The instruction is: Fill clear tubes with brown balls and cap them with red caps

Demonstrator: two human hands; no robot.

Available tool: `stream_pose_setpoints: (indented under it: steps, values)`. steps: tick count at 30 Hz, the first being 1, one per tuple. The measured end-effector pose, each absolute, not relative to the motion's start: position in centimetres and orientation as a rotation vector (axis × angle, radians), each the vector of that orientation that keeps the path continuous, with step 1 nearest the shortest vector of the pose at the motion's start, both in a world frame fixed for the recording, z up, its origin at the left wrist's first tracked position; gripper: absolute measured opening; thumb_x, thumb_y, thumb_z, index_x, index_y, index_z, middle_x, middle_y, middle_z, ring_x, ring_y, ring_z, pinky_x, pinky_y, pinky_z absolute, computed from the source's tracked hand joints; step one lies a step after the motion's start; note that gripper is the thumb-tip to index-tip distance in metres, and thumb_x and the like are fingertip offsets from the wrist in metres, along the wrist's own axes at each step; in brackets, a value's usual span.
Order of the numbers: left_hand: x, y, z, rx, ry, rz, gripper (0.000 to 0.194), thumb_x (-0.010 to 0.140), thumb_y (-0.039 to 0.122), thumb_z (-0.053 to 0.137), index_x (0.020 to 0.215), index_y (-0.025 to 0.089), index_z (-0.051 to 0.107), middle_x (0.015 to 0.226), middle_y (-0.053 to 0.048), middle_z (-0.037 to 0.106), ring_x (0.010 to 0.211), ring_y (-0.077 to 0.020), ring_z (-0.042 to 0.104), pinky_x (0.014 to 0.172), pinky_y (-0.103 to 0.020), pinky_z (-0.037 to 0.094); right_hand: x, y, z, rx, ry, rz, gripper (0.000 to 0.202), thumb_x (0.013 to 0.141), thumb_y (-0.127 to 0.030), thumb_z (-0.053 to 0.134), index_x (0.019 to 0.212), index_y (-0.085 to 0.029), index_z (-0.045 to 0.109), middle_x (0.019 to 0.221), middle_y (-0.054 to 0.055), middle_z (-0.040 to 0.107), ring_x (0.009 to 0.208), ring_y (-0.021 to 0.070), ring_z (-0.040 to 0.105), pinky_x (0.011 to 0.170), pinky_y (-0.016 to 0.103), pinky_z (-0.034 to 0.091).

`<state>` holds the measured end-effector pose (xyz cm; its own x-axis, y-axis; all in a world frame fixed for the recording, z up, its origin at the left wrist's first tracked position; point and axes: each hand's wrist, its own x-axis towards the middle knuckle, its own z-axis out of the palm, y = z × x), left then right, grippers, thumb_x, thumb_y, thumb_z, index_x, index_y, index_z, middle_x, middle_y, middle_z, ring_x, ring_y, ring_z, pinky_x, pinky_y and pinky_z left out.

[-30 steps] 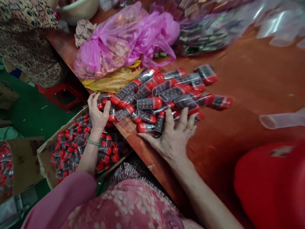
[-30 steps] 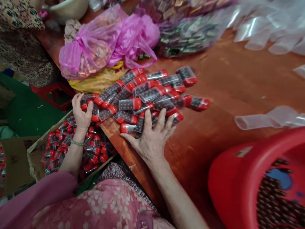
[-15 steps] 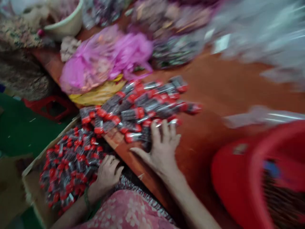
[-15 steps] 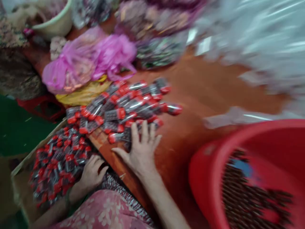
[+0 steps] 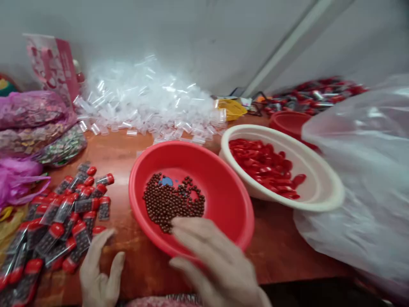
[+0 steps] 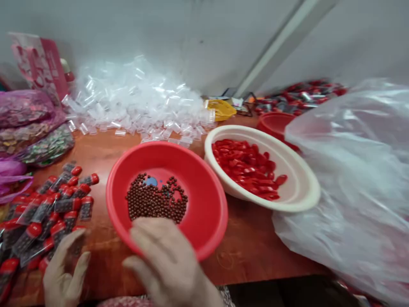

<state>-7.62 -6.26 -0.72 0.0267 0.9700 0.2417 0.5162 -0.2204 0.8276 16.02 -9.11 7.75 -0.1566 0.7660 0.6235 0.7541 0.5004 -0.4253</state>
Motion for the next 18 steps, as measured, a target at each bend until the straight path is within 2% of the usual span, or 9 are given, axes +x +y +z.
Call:
stream_pose_setpoints:
  steps: [3,5,6,8,11,14,16,18]
  values:
    - [-2.0,-3.0,0.4,1.585,1.375,1.078,0.066,0.08,0.042,0.065,0.14,0.024,0.043,0.145,-0.01,0.048,0.134,-0.0316,0.046,0.111,-0.046,0.041,22.5,-10.6,7.3,-1.584,-1.665,-0.246,0.027,0.086,-0.015,0.062,0.112,-0.021,0.063,0.101,0.009,0.071,0.092,0.021,0.068,0.079,0.037,0.058]
    - [0.8,-1.3,1.2,1.457,1.398,1.035,0.077,0.077,0.043,0.068,0.144,0.024,0.036,0.151,-0.01,0.039,0.139,-0.0324,0.038,0.114,-0.047,0.037,26.4,-11.5,6.9,-1.688,-1.594,-0.366,0.022,0.086,-0.018,0.062,0.107,-0.022,0.066,0.099,0.008,0.072,0.089,0.0218,0.069,0.078,0.038,0.058]
    - [1.8,-0.6,1.5,1.381,1.437,1.041,0.08,0.076,0.043,0.069,0.145,0.025,0.034,0.151,-0.009,0.039,0.138,-0.0324,0.04,0.113,-0.046,0.038,28.2,-11.9,6.7,-1.73,-1.569,-0.415,0.019,0.086,-0.02,0.062,0.104,-0.021,0.067,0.098,0.008,0.072,0.089,0.0221,0.069,0.079,0.039,0.058]
    - [2.9,0.4,2.0,1.193,1.486,1.049,0.084,0.073,0.04,0.072,0.146,0.029,0.032,0.146,-0.007,0.047,0.128,-0.0317,0.052,0.105,-0.046,0.047,31.6,-12.8,6.4,-1.814,-1.516,-0.484,0.016,0.087,-0.025,0.06,0.101,-0.021,0.068,0.098,0.008,0.073,0.089,0.0224,0.069,0.081,0.04,0.057]
    - [3.1,1.2,2.2,0.894,1.453,0.967,0.085,0.066,0.031,0.074,0.143,0.031,0.038,0.117,-0.003,0.069,0.097,-0.0296,0.07,0.084,-0.043,0.06,36.7,-13.8,6.2,-1.906,-1.441,-0.495,0.019,0.089,-0.033,0.058,0.098,-0.02,0.068,0.097,0.009,0.073,0.089,0.0227,0.069,0.083,0.041,0.057]
    - [2.6,0.9,2.3,0.729,1.383,0.932,0.085,0.06,0.02,0.072,0.139,0.033,0.044,0.094,0.003,0.076,0.08,-0.0276,0.073,0.072,-0.039,0.063,41.4,-13.9,6.4,-1.934,-1.427,-0.378,0.026,0.09,-0.041,0.054,0.095,-0.02,0.068,0.095,0.009,0.073,0.087,0.0229,0.07,0.074,0.038,0.058]
    - [2.3,0.3,2.3,0.663,1.378,0.952,0.087,0.058,0.017,0.071,0.139,0.034,0.044,0.09,0.005,0.076,0.079,-0.0275,0.073,0.07,-0.038,0.063,43.7,-12.7,7.1,-1.919,-1.482,-0.292,0.03,0.089,-0.045,0.053,0.092,-0.021,0.069,0.094,0.009,0.073,0.085,0.0236,0.07,0.07,0.037,0.058]
    - [2.2,-0.6,2.3,0.621,1.419,0.957,0.087,0.057,0.018,0.072,0.138,0.035,0.044,0.087,0.005,0.077,0.08,-0.0288,0.073,0.07,-0.04,0.062,45.0,-10.1,8.2,-1.927,-1.605,-0.203,0.031,0.089,-0.046,0.052,0.091,-0.021,0.069,0.093,0.008,0.073,0.085,0.025,0.07,0.075,0.04,0.057]
